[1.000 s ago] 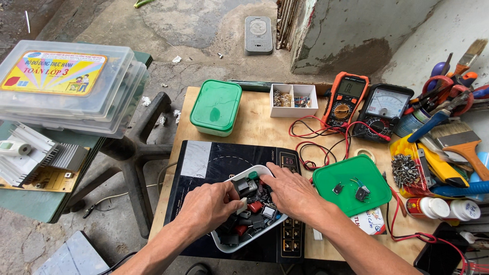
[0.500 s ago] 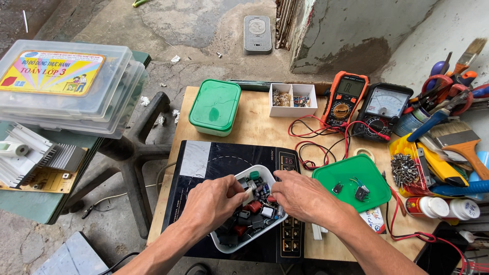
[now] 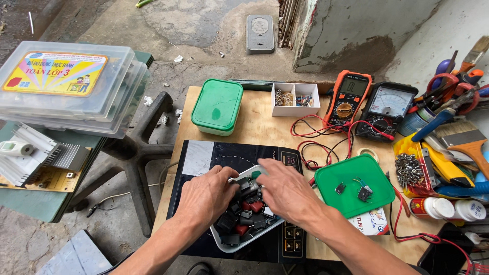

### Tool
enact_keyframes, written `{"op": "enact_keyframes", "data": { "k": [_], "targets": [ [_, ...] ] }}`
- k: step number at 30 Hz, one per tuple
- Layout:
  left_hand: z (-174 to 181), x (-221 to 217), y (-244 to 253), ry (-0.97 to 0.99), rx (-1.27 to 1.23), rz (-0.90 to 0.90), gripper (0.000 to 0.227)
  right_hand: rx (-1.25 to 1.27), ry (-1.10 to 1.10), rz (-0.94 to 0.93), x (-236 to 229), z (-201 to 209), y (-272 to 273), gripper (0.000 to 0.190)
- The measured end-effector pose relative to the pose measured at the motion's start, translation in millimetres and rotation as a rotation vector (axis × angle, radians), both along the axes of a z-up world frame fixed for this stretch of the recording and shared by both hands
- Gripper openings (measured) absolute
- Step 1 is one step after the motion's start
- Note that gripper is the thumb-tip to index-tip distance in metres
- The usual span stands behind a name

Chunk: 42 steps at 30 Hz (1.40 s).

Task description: The person sorts small electronic components from a white plastic container into a green container. They pick up individual parts, examine them, and place them into the green container. The person then closes the green container and sets it aside.

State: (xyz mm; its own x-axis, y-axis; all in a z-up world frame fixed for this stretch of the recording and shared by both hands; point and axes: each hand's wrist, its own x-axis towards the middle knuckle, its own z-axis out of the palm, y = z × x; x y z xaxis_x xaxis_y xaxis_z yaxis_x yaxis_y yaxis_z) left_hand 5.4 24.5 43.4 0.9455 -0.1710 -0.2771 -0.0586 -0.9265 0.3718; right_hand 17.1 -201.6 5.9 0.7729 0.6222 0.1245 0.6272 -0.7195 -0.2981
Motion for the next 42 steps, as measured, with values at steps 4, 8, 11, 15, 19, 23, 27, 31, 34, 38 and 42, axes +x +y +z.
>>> {"op": "enact_keyframes", "data": {
  "k": [4, 8, 11, 15, 19, 23, 27, 31, 34, 38, 42],
  "targets": [
    [-4, -7, 2, -0.071, 0.0, -0.038, 0.022, -0.054, 0.03, 0.035, 6, -25, 11, 0.037],
    [-24, -8, 0, -0.092, 0.101, -0.149, 0.035, -0.124, 0.065, 0.015, 7, -23, 10, 0.041],
    [-33, -7, -3, -0.103, 0.107, -0.164, 0.037, -0.11, 0.045, 0.03, 9, -25, 6, 0.021],
    [-52, -2, -8, -0.211, 0.15, -0.217, 0.035, -0.135, 0.047, 0.026, 12, -29, 3, 0.015],
    [-50, 3, -10, -0.148, 0.209, -0.23, 0.033, -0.111, 0.037, 0.022, 7, -32, 3, 0.034],
    [-37, 4, -7, -0.133, 0.168, -0.243, 0.035, -0.124, 0.146, -0.016, 8, -19, 9, 0.032],
    [-31, 2, -3, -0.069, 0.103, -0.184, 0.028, -0.177, 0.334, -0.108, 6, 12, 15, 0.026],
    [-15, -4, 8, 0.017, 0.069, -0.168, 0.027, -0.197, 0.321, -0.092, 7, 13, 16, 0.033],
    [3, -12, 17, 0.065, 0.035, -0.176, 0.026, -0.141, 0.465, -0.182, 2, 26, 31, 0.039],
    [22, -18, 24, 0.132, 0.0, -0.152, 0.028, -0.144, 0.319, -0.192, -6, 29, 41, 0.039],
    [24, -21, 31, 0.152, -0.06, -0.164, 0.03, -0.18, 0.332, -0.228, -4, 47, 33, 0.029]
  ]
}}
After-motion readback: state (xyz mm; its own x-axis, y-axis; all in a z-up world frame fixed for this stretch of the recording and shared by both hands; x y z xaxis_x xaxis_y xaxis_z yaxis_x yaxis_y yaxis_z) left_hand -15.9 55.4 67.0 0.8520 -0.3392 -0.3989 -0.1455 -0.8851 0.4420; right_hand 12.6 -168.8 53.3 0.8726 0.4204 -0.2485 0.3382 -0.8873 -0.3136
